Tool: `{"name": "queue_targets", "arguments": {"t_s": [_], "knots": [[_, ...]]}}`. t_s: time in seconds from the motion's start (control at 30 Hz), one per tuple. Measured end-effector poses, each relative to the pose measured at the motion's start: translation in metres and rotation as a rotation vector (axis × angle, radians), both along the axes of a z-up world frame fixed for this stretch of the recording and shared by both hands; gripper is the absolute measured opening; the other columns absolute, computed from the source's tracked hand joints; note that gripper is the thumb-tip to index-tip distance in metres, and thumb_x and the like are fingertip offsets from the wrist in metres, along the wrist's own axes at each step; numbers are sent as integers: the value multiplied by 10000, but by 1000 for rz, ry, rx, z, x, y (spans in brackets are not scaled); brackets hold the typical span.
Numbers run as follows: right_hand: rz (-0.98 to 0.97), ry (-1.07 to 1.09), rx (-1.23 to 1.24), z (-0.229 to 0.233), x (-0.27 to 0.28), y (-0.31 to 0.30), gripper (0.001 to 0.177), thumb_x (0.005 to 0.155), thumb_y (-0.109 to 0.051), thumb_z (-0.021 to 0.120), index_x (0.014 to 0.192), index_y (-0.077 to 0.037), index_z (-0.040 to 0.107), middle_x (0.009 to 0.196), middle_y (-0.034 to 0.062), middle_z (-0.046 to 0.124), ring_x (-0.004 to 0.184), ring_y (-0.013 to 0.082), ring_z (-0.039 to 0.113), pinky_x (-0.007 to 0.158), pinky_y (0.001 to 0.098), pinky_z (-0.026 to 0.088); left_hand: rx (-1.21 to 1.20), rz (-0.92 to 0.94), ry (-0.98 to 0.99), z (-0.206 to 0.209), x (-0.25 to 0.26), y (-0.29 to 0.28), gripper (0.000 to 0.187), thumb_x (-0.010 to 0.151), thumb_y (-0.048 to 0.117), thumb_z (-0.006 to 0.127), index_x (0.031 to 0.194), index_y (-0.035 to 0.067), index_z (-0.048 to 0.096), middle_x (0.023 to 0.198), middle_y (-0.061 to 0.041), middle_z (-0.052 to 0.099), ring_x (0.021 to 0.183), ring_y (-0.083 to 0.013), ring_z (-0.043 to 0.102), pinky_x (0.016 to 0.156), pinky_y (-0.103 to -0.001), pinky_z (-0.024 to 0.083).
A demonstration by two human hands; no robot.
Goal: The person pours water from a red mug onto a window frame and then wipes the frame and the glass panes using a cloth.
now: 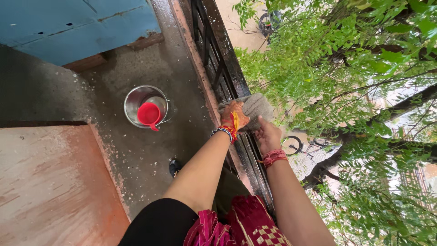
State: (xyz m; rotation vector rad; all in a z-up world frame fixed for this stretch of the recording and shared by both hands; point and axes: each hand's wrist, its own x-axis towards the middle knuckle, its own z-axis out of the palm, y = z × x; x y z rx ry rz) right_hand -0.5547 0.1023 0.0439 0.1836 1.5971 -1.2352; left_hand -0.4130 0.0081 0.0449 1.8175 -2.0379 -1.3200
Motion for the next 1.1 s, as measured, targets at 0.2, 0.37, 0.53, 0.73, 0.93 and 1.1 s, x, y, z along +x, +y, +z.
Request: {"name": "queue_targets", "arguments": {"t_s": [0.2, 0.37, 0.53, 0.73, 0.93, 1.1], "knots": [[51, -13, 7, 23, 8, 0, 292, 817, -264, 868, 828, -123, 612, 698, -23, 537, 579, 123, 511, 535, 286, 432, -146, 58, 106, -1, 6, 11, 534, 685, 283, 844, 1158, 78, 705, 1229, -148, 695, 1184, -358, 636, 1070, -422, 476], [100, 5, 46, 39, 18, -3, 316, 743, -326, 898, 874, -155, 668, 729, -43, 575, 608, 116, 544, 547, 284, 405, -72, 210, 171, 1, 14, 22, 399, 733, 245, 812, 1102, 116, 735, 1133, -142, 726, 1124, -370, 629, 984, -427, 511], [128, 31, 69, 57, 30, -8, 321, 705, -299, 903, 885, -151, 683, 718, -35, 582, 573, 120, 530, 497, 281, 364, -223, 202, 228, 0, 26, 24, 322, 764, 235, 803, 1061, 125, 741, 1066, -106, 739, 1070, -317, 639, 1018, -414, 438], [166, 30, -34, 84, 53, -18, 242, 724, -221, 850, 891, -130, 699, 748, 0, 646, 568, 132, 564, 452, 283, 360, -266, 291, 221, 21, 51, 20, 282, 779, 213, 801, 1054, 162, 761, 1093, -90, 707, 1094, -299, 615, 1020, -415, 429], [215, 31, -77, 130, 93, -28, 309, 718, -185, 809, 973, -43, 709, 867, 62, 708, 684, 192, 687, 560, 337, 548, -395, 363, 334, 33, 91, 13, 284, 754, 184, 815, 1034, 162, 768, 1083, -78, 720, 1118, -287, 632, 1034, -407, 453], [284, 73, -127, 158, 131, -38, 348, 726, -182, 805, 1007, 1, 712, 901, 76, 712, 722, 218, 691, 643, 399, 590, -457, 387, 348, 54, 134, 2, 301, 736, 179, 829, 1030, 155, 768, 1079, -80, 746, 1091, -299, 664, 1014, -421, 479]]}}
